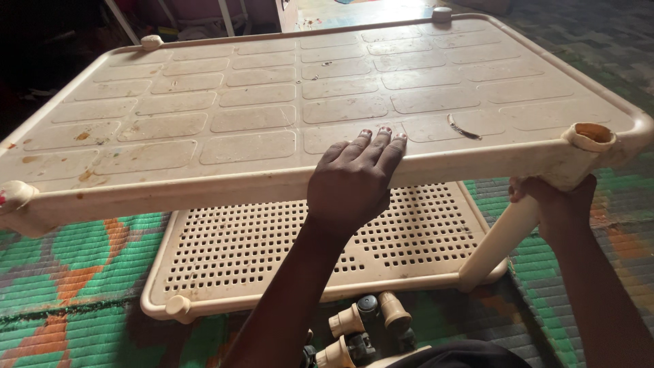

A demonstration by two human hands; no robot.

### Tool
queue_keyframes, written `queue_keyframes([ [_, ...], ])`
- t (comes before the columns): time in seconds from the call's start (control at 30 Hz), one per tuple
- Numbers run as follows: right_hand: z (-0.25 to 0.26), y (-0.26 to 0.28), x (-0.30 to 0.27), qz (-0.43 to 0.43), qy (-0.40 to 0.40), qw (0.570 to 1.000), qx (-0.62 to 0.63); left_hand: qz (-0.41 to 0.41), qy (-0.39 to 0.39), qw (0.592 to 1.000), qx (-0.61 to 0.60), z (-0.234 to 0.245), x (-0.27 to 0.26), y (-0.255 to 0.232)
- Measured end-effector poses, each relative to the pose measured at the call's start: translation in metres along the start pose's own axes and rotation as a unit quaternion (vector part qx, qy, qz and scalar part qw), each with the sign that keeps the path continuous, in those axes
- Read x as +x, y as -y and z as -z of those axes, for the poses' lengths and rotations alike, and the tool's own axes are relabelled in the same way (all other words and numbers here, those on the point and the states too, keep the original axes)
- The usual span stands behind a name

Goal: The person disassembles a plastic two-tier table by removing the feet and legs from the shelves. They work on the floor, detaching each component by hand and placing them aside.

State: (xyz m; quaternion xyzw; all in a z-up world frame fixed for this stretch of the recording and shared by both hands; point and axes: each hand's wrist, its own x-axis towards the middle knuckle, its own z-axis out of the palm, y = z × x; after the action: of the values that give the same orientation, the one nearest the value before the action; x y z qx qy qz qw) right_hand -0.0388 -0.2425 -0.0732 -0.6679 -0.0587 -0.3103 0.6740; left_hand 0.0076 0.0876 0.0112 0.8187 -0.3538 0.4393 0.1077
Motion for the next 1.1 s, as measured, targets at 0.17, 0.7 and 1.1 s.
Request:
queue_keyframes([
  [0.17, 0.01, -0.006, 0.005, -0.018, 0.04, 0.998, 0.039, 0.003, -0.006, 1.0, -0.018, 0.002, -0.002, 0.0],
  [0.7, 0.042, -0.033, 0.016, -0.051, 0.157, 0.983, 0.083, -0.017, -0.007, 1.0, 0.001, 0.002, -0.001, 0.001],
  [1.1, -0.034, -0.002, -0.016, 0.246, -0.219, 0.933, -0.146, 0.018, 0.013, 0.997, 0.072, -0.029, 0.03, -0.049],
])
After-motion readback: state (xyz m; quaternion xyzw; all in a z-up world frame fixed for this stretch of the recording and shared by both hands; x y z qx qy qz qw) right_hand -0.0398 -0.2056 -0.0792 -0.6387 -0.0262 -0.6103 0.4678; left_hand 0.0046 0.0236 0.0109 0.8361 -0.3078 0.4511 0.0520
